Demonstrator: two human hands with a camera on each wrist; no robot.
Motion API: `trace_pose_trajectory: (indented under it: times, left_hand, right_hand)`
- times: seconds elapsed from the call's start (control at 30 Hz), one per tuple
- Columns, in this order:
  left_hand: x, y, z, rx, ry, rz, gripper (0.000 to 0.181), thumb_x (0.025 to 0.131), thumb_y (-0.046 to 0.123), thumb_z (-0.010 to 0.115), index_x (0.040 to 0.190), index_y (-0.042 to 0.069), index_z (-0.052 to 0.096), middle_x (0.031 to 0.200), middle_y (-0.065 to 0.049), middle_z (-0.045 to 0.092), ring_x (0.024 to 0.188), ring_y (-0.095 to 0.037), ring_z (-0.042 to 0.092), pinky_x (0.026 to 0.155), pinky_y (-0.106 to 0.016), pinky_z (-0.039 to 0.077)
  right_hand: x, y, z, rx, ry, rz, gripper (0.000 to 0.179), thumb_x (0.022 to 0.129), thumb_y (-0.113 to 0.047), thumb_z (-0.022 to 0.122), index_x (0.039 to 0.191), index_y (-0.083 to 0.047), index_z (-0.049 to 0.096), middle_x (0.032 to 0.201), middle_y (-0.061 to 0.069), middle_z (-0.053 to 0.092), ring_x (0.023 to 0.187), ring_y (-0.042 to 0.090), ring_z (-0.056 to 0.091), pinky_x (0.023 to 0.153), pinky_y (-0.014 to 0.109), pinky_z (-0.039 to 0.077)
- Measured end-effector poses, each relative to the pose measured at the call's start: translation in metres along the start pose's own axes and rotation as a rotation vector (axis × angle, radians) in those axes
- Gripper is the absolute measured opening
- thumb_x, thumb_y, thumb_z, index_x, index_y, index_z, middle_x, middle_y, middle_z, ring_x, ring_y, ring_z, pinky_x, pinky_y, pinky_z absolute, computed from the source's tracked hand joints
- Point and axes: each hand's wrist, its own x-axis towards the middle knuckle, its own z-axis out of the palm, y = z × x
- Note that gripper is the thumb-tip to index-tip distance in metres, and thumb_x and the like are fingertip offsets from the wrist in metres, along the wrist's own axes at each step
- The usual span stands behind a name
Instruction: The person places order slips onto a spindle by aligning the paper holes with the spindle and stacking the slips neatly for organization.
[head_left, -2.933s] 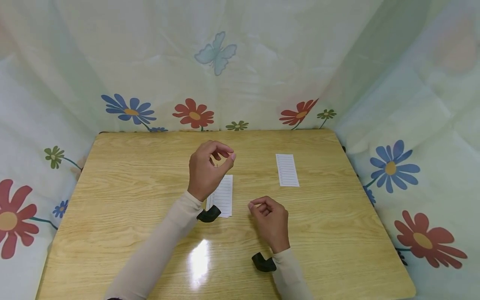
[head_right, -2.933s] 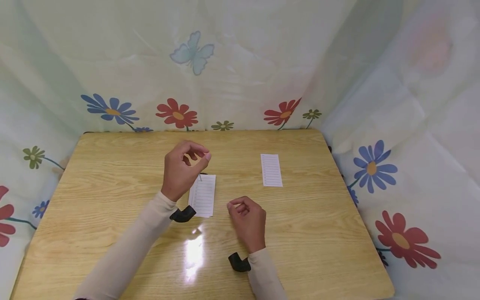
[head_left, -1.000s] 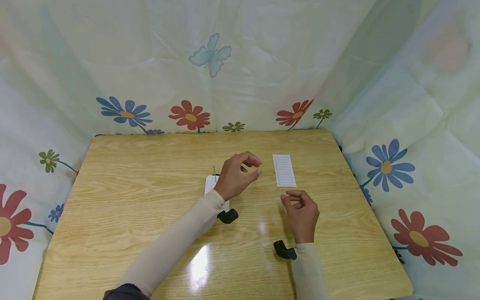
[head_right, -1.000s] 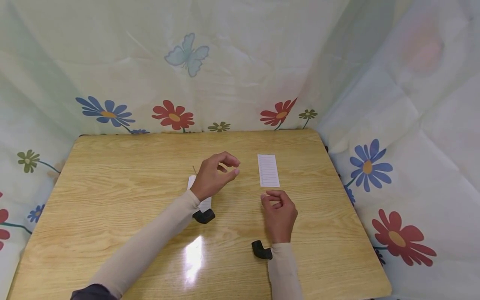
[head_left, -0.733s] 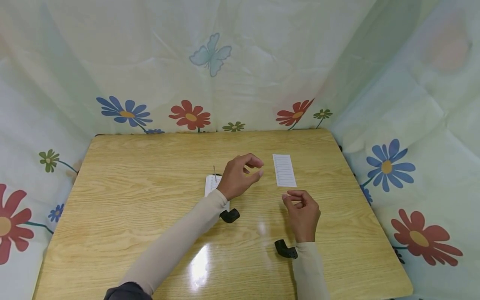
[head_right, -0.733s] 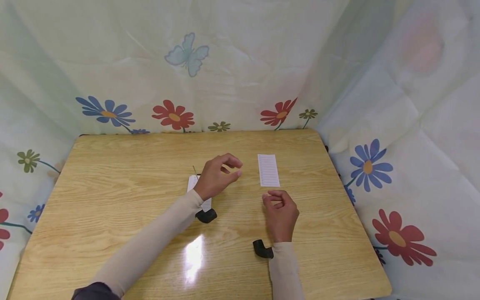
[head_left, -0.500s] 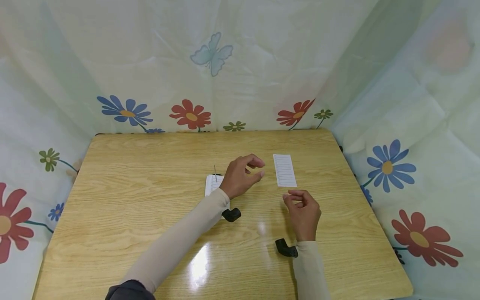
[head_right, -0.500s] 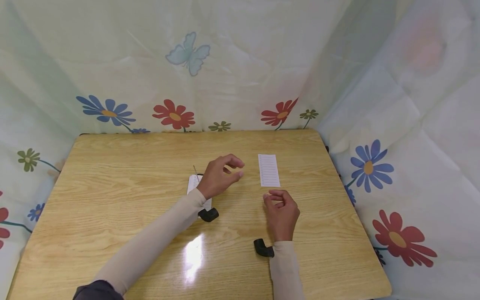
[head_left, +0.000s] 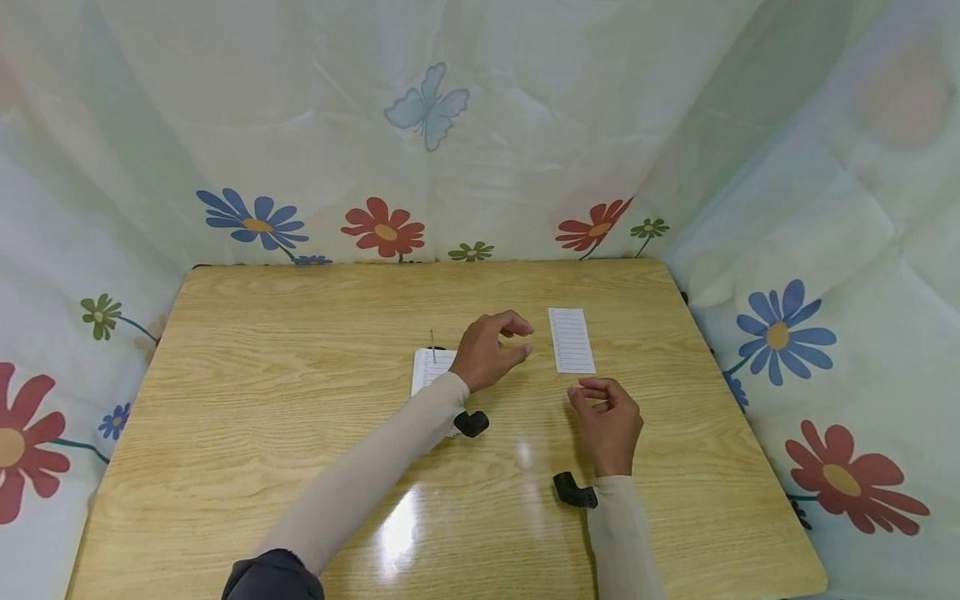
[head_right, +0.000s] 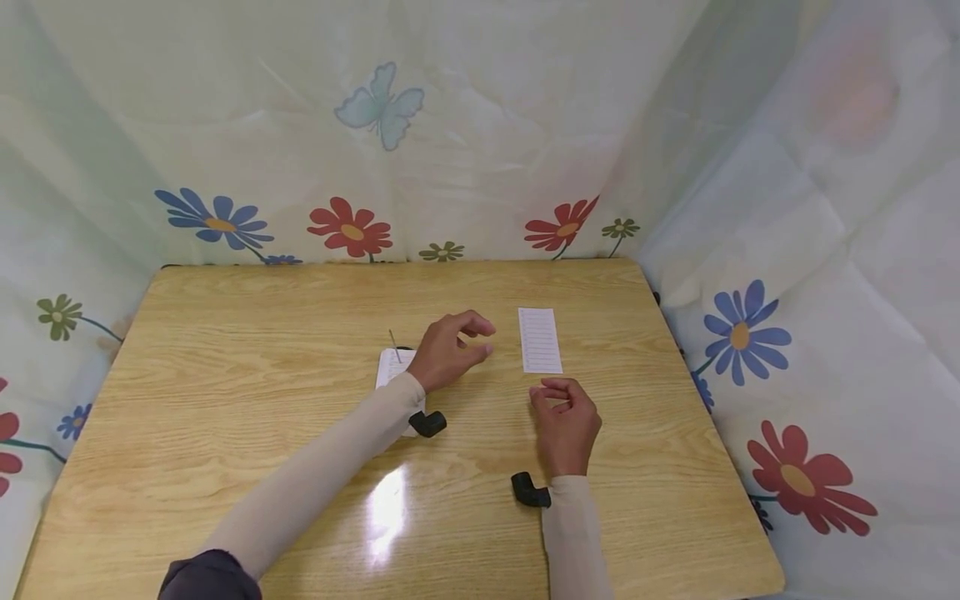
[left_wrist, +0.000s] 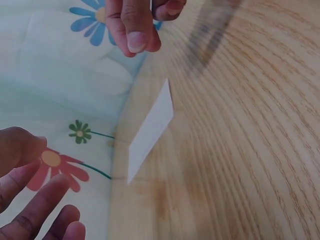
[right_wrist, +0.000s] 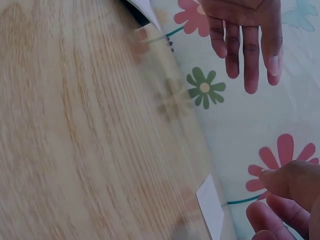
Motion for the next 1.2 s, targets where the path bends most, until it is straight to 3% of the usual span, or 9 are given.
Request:
trace_pose_trajectory:
  times: [0.17,0.53,0.87,1.2]
  left_hand:
    - [0.005,-0.006,0.006,0.011,-0.007,0.013,0.025,0.100,0.022,0.076,0.121,0.010,0.074,0.123,-0.008,0.077,0.117,-0.031,0.067,0.100,-0.044,0.056]
    - [0.017,-0.012,0.019,0.040,-0.006,0.019,0.026,0.099,0.021,0.076,0.122,0.010,0.074,0.122,-0.005,0.078,0.116,-0.028,0.068,0.099,-0.037,0.054]
    - [0.028,-0.018,0.028,0.058,0.005,-0.001,0.026,0.098,0.021,0.078,0.122,0.010,0.074,0.124,-0.007,0.078,0.117,-0.028,0.069,0.102,-0.036,0.053]
    - [0.040,-0.029,0.031,0.045,0.034,-0.012,0.032,0.095,0.012,0.080,0.126,0.011,0.072,0.128,-0.007,0.077,0.119,-0.027,0.069,0.103,-0.036,0.056]
  right_hand:
    - [0.003,0.003,0.002,-0.011,0.015,0.009,0.018,0.091,-0.017,0.084,0.108,-0.012,0.081,0.098,0.010,0.081,0.067,0.013,0.062,0.057,0.020,0.048]
    - [0.016,0.010,0.004,-0.049,0.040,-0.017,0.014,0.091,-0.022,0.085,0.103,-0.019,0.080,0.095,0.003,0.080,0.064,0.009,0.062,0.055,0.020,0.048]
    - [0.028,0.015,0.006,-0.061,0.043,-0.041,0.015,0.090,-0.021,0.085,0.104,-0.016,0.080,0.096,0.004,0.080,0.063,0.008,0.061,0.055,0.019,0.047]
    - [0.035,0.018,0.008,-0.082,0.048,-0.013,0.024,0.089,-0.019,0.086,0.111,-0.014,0.080,0.108,0.007,0.081,0.067,0.008,0.059,0.058,0.017,0.044]
